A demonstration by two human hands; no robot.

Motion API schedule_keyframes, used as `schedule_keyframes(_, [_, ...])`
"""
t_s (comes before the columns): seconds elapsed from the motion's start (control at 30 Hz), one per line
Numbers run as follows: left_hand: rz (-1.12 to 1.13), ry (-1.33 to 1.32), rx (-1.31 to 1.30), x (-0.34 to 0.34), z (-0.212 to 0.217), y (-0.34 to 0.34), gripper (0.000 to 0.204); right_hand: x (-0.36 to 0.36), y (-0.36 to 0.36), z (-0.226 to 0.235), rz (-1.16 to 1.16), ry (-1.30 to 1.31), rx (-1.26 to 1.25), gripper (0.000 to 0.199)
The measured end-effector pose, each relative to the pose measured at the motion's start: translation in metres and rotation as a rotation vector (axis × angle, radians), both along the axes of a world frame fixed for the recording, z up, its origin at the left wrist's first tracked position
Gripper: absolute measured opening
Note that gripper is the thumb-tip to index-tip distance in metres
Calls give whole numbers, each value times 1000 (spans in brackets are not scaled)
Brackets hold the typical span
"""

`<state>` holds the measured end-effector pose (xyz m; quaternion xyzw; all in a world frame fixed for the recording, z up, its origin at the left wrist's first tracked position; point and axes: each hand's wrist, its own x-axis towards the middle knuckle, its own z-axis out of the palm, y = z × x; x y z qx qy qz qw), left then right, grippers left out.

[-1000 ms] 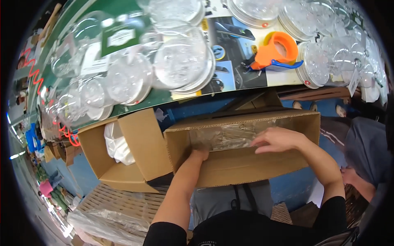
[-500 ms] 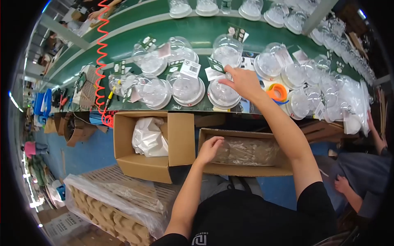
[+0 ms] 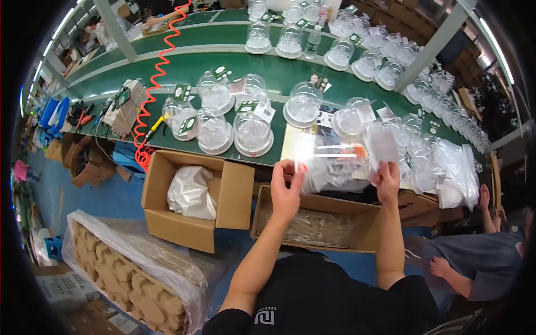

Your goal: Packaging light fixtures into cardboard boxes using pulp trays and plastic liners.

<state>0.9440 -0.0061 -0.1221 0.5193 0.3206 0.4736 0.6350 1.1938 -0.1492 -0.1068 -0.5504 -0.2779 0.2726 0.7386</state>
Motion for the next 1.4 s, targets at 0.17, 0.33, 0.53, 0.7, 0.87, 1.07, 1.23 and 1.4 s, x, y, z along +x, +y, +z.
schedule_keyframes(0.17, [-161, 91, 504, -10, 84, -70, 25, 3, -88, -12, 39, 151, 243, 28])
schedule_keyframes(0.33, [-264, -8, 740, -3, 118, -128, 30, 2, -124, -11, 220, 472, 387, 26])
schedule_keyframes(0.53, [-256, -28, 862, 3, 130, -150, 26, 0, -137, -17, 295, 494, 424, 26])
schedule_keyframes(0.7, [-259, 20, 984, 1, 128, -154, 23, -2, -141, -19, 159, 386, 359, 24])
schedule_keyframes(0.87, [-248, 81, 966, 2, 125, -154, 23, -8, -143, -26, 55, 299, 309, 23])
schedule_keyframes(1.07, [-263, 31, 747, -23, 80, -129, 27, -11, -148, -21, -56, 288, 243, 22])
schedule_keyframes(1.23, [-542, 188, 146, -64, -29, -79, 13, -25, -126, 1, 145, -389, -169, 17])
schedule_keyframes(1.4, [-703, 219, -176, -81, -146, -75, 8, -51, -67, -9, 506, -573, -519, 17])
